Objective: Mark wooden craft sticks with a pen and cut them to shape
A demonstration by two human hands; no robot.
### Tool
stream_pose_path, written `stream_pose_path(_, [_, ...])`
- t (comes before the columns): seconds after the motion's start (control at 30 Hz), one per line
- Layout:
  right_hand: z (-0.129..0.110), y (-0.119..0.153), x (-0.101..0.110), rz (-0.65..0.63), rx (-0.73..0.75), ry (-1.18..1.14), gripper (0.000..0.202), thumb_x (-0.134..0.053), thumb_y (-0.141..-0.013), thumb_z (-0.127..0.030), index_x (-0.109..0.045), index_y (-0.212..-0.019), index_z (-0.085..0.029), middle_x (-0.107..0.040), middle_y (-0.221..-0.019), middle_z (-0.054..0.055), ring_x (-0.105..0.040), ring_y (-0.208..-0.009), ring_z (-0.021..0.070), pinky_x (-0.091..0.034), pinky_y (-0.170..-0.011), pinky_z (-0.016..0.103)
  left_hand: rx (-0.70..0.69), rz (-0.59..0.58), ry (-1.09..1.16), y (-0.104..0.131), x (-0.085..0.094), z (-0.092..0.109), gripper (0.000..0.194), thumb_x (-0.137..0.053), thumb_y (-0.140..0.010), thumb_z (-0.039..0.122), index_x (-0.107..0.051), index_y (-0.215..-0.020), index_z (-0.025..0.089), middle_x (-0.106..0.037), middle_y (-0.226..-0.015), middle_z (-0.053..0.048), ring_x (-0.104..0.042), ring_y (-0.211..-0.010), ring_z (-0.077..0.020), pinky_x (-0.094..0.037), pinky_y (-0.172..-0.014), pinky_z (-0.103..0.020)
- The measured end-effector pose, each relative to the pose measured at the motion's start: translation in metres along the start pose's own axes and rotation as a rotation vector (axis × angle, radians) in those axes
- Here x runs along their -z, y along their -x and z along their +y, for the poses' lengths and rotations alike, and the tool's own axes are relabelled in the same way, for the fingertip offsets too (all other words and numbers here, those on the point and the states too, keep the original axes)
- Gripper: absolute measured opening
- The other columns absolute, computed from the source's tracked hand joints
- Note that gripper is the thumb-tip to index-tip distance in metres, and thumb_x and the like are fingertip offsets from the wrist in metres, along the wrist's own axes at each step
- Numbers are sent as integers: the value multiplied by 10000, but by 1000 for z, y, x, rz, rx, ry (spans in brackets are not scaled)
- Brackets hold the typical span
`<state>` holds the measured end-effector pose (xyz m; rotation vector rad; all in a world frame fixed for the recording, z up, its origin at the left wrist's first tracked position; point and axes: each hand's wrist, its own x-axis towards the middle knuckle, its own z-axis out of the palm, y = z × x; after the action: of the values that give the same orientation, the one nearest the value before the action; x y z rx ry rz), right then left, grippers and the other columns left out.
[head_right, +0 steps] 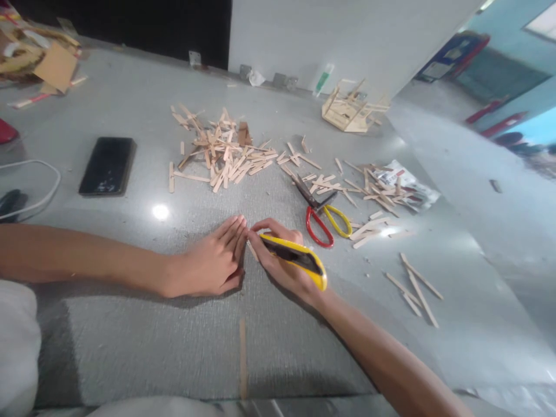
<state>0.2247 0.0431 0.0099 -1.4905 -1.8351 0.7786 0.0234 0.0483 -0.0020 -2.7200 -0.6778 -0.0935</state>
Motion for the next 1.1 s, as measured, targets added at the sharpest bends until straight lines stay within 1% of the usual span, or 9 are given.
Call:
stream_pose_path(0.13, [4,0,6,14,-4,-112,315,-762,-926,-528,-726,-867,-221,-722,-736,17,-630,-620,168,-492,-574,279,32,18,50,2,0,2,751,-435,-1053,493,-611,-1392,-153,-613,-1431,-343,-585,-1417,-428,-331,-1267,-521])
stream_pose_path(0.23, [3,1,15,-43,23,-139,400,-619,-1011,-572,-788,-947,-215,-693,-688,26,-624,-603,186,-501,-562,307,69,29,86,4,-2,4,755,-422,-1060,468,-574,-1407,-185,-594,-1439,-363,-572,-1426,-438,-325,-1267,-517])
stream_pose_path(0.3, [1,2,19,-27,95,-107,439,-534,-1059,-557,-812,-996,-223,-713,-759,51,-667,-685,213,-539,-636,349,85,17,112,5,-3,5,751,-415,-1062,458,-559,-1415,-189,-582,-1450,-367,-559,-1440,-434,-315,-1271,-515])
stream_pose_path(0.43, [-4,2,13,127,164,-192,258,-643,-1030,-491,-765,-1043,-263,-739,-1015,76,-706,-923,243,-576,-831,410,102,-2,159,6,-3,4,740,-405,-1056,439,-533,-1445,-178,-559,-1488,-352,-523,-1476,-418,-286,-1293,-501])
stream_pose_path(0.5, [-5,0,8,233,137,-381,212,-700,-1003,-494,-671,-995,-284,-685,-850,13,-675,-778,202,-583,-801,396,94,2,186,7,-3,4,737,-397,-1064,432,-513,-1463,-177,-536,-1516,-348,-497,-1497,-416,-275,-1300,-487])
stream_pose_path(0.57, [-7,-3,6,311,139,-559,362,-720,-976,-561,-524,-847,-285,-493,-634,-70,-511,-533,147,-554,-679,350,79,8,232,8,-4,4,713,-387,-1082,423,-495,-1495,-148,-502,-1562,-330,-465,-1524,-401,-268,-1304,-470])
stream_pose_path(0.7, [-11,-4,8,296,136,-670,587,-573,-1007,-657,-292,-675,-261,-197,-530,-94,-167,-393,114,-321,-435,289,77,32,343,8,-6,3,659,-424,-1089,410,-478,-1536,-72,-481,-1598,-314,-445,-1538,-390,-261,-1300,-490])
stream_pose_path(0.87, [-14,1,0,329,169,-770,536,-593,-974,-523,-288,-626,-253,-190,-489,-83,-139,-389,114,-280,-446,301,64,95,410,7,-5,0,630,-420,-1075,369,-503,-1461,-122,-603,-1430,-311,-539,-1405,-385,-307,-1276,-508])
stream_pose_path(1.1, [-13,4,-11,318,198,-750,542,-627,-946,-560,-316,-615,-265,-222,-497,-81,-191,-419,125,-342,-486,334,54,121,443,5,-5,0,591,-428,-1076,363,-531,-1434,-96,-633,-1343,-284,-554,-1346,-372,-346,-1262,-534])
